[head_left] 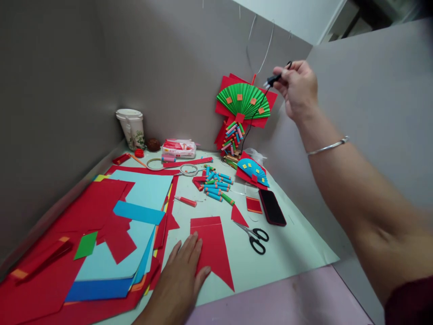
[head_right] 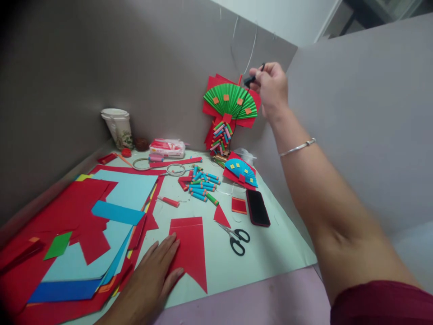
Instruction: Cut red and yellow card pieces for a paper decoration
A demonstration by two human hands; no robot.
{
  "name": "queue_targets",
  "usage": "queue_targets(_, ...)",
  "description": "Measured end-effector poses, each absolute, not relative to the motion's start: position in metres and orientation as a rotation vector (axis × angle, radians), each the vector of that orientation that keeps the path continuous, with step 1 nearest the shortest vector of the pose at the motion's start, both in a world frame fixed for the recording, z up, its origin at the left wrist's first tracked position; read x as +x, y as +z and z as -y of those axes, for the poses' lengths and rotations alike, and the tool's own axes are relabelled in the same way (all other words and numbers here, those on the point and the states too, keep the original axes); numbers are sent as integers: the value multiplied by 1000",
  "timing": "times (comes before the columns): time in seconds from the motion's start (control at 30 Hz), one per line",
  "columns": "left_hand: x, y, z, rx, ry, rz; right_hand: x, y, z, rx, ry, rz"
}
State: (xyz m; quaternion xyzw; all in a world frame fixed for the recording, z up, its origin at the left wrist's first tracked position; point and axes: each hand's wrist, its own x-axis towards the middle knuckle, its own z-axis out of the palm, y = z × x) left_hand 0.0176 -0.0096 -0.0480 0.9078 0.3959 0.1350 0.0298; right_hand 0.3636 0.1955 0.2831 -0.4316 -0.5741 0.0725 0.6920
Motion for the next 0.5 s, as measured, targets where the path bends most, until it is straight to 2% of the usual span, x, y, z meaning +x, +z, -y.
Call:
queue_targets(0.23, 18, -51, 9, 2695, 479, -1239, 357, 345, -192, -972, -8, 1300)
queue_targets(0.5, 15, -56, 9, 2689, 666, -1243, 353, 378, -188, -959, -131, 1345)
